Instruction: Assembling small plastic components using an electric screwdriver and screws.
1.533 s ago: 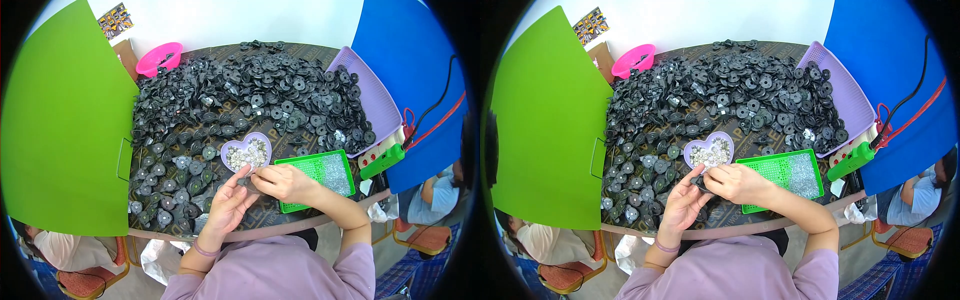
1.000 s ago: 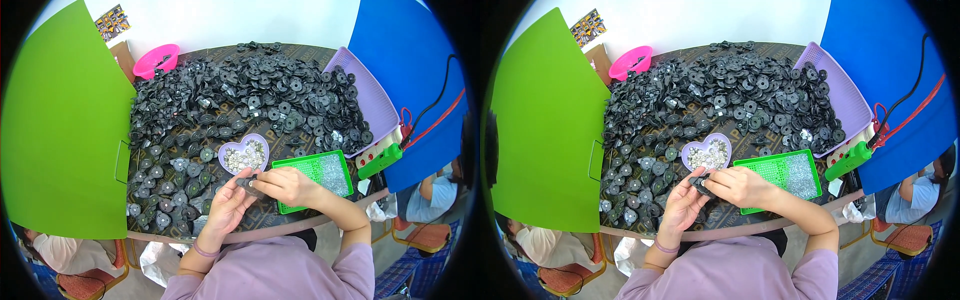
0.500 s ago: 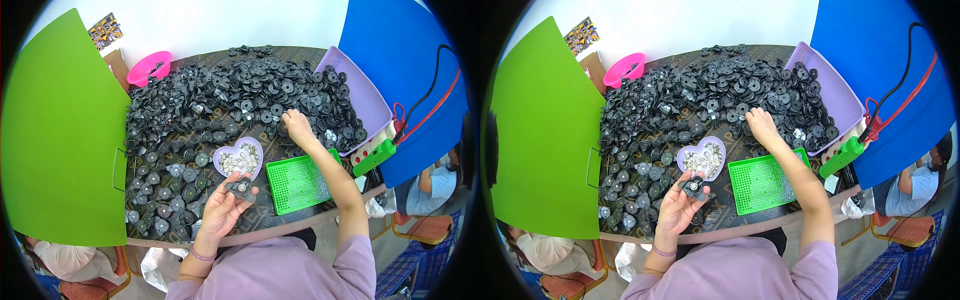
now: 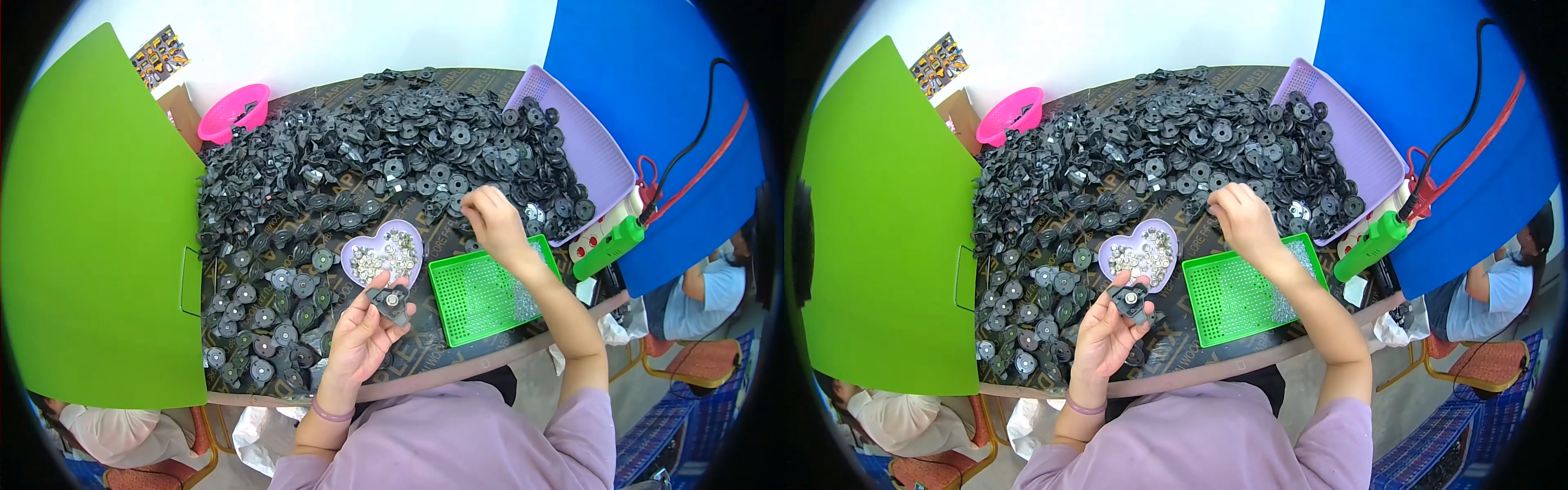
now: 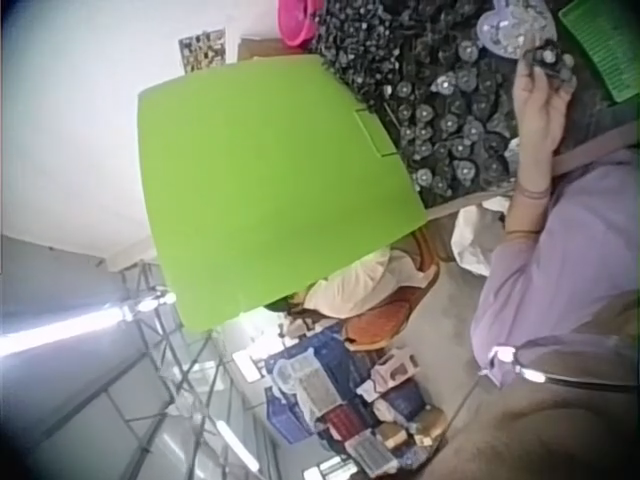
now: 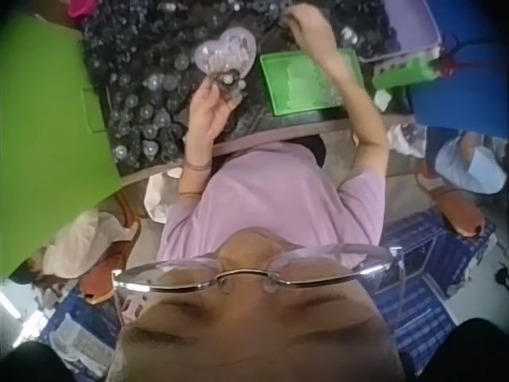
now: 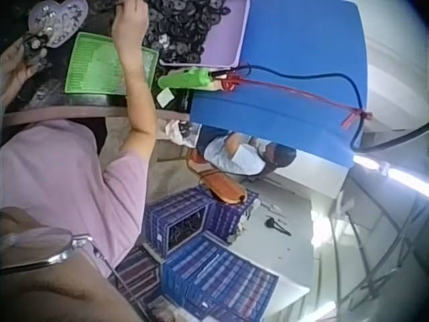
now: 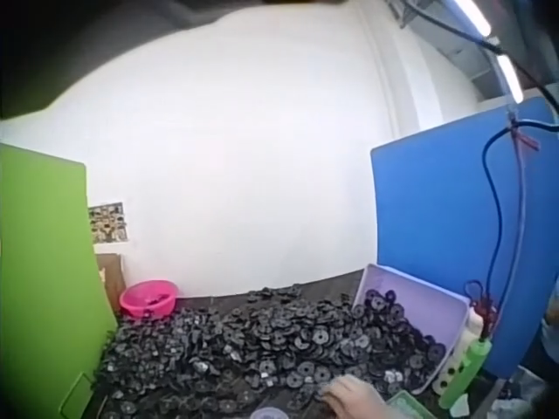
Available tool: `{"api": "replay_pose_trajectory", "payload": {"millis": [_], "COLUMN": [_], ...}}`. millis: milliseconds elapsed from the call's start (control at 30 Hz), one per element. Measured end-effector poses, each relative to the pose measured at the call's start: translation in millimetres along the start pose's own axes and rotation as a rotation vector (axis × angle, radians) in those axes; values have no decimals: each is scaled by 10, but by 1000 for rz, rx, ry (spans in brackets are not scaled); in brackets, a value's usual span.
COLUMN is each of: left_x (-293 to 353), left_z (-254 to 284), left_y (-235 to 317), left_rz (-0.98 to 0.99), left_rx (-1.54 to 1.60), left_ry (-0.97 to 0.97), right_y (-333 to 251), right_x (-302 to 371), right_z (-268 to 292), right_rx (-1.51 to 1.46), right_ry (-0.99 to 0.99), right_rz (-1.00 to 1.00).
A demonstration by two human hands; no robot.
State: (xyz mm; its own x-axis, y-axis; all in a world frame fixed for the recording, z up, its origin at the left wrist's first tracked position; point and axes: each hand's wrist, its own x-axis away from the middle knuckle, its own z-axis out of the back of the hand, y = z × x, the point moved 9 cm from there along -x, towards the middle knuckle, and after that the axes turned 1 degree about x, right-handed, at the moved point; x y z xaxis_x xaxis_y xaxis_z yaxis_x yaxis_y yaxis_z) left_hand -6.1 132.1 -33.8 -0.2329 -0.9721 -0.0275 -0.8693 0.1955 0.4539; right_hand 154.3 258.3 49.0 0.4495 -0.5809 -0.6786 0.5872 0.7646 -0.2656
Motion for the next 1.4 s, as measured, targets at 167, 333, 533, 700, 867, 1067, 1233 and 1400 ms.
{"api": "replay_pose_trajectory", "payload": {"millis": [167, 333, 533, 700, 867, 1067, 1233, 1400], "left_x": [69, 101, 107, 82, 74, 89, 67, 31], "left_z": [46, 39, 60, 63, -16, 8, 8, -49], "left_y": [78, 142, 160, 94, 71, 56, -26, -102], "left_rz": [-35, -70, -78, -58, -57, -67, -44, -42], "left_rx": [-25, -25, -16, 0, -47, -57, -45, -29], "left_ry": [27, 38, 39, 38, 32, 42, 66, 49], "right_y": [263, 352, 501, 553, 439, 77, -988, -1493], "right_x": [55, 327, 341, 322, 397, 89, -28, 295], "right_z": [-780, -1313, -1283, -1099, -1143, -635, 232, 248], "right_rx": [-289, -212, -144, -159, -71, -360, -355, -230], "right_ry": [-532, -874, -878, -603, -663, -329, 110, 69], "right_rz": [-184, -237, -410, -510, -416, -447, 58, 330]}}
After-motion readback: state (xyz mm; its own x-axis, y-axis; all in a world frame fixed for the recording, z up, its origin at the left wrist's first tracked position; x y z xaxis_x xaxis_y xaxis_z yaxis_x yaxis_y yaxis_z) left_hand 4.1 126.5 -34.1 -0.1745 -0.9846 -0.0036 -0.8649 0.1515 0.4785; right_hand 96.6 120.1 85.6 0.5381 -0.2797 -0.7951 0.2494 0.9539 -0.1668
